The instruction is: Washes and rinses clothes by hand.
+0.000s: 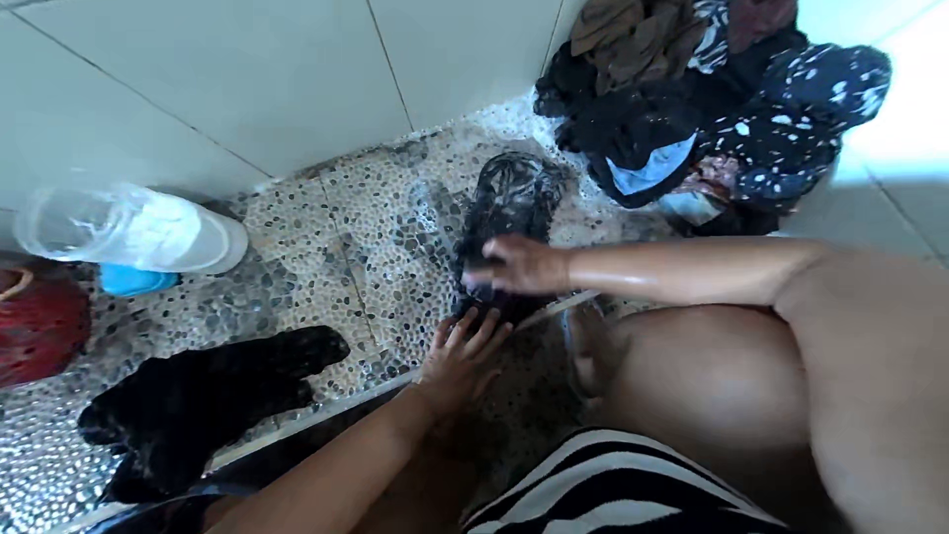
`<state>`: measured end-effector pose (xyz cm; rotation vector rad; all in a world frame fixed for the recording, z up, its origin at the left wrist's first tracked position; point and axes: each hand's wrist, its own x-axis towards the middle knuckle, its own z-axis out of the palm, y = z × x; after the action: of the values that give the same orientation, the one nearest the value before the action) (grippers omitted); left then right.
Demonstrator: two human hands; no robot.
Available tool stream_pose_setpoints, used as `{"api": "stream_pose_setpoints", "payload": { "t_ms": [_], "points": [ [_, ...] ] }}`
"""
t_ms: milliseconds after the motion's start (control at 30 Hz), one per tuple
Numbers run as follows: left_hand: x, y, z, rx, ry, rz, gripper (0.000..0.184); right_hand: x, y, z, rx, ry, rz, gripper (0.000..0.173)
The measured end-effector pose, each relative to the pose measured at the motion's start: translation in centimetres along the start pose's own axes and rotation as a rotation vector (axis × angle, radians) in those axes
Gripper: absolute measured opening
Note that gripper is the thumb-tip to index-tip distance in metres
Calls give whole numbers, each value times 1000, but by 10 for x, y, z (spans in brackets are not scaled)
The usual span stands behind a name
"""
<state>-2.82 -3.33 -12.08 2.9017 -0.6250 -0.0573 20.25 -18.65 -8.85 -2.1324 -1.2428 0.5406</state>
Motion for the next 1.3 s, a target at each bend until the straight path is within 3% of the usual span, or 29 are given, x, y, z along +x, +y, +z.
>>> {"api": "stream_pose_setpoints", "payload": {
  "t_ms": [67,133,200,233,300,367,433,467,533,600,667,733,833,900,1000,1033,1100,1200,1267,1300],
  "points": [
    [-3,-2,3,19,8,12,61,16,50,-35,-79,91,121,37],
    [-4,0,6,23,18,8,61,23,93,-70,-338,177,176,44],
    [1,-2,5,38,25,6,60,18,68,-63,-344,231,209,48],
    [0,-2,6,41,32,7,59,8,45,-39,-292,237,130,47],
    [-2,-2,10,51,63,7,57,-14,4,0,-83,98,99,39],
    [-2,-3,13,76,72,5,57,-5,22,-15,35,10,132,45],
    [-4,1,13,73,47,16,59,11,74,-50,-169,91,122,37],
    [-4,1,12,74,43,15,59,18,90,-64,-287,134,142,41],
    [-2,-1,12,79,58,10,59,22,68,-62,-316,191,207,46],
    [-4,-1,14,74,117,13,55,-4,18,-7,-183,201,1,48],
    [-2,0,16,75,161,10,50,-19,-4,24,32,22,-176,40],
    [-4,1,16,63,129,5,50,4,14,1,105,20,-41,35],
    [-5,-1,20,34,137,19,51,44,71,-45,-165,200,52,42],
    [-4,-6,18,-45,137,49,52,42,35,-36,-180,194,109,52],
    [-8,-7,11,-116,94,78,50,3,-27,38,14,42,-220,41],
    [-9,-7,12,-115,99,77,50,6,-27,40,57,-28,-262,35],
    [-11,-7,19,-123,112,88,50,28,5,14,54,14,-143,27],
    [-9,-8,26,-98,145,97,49,55,71,-44,-243,171,-24,44],
    [-7,-11,25,-69,159,91,50,36,41,-42,-246,169,60,51],
    [-8,-11,25,-54,168,89,50,15,17,-23,-187,150,-1,50]
  ]
}}
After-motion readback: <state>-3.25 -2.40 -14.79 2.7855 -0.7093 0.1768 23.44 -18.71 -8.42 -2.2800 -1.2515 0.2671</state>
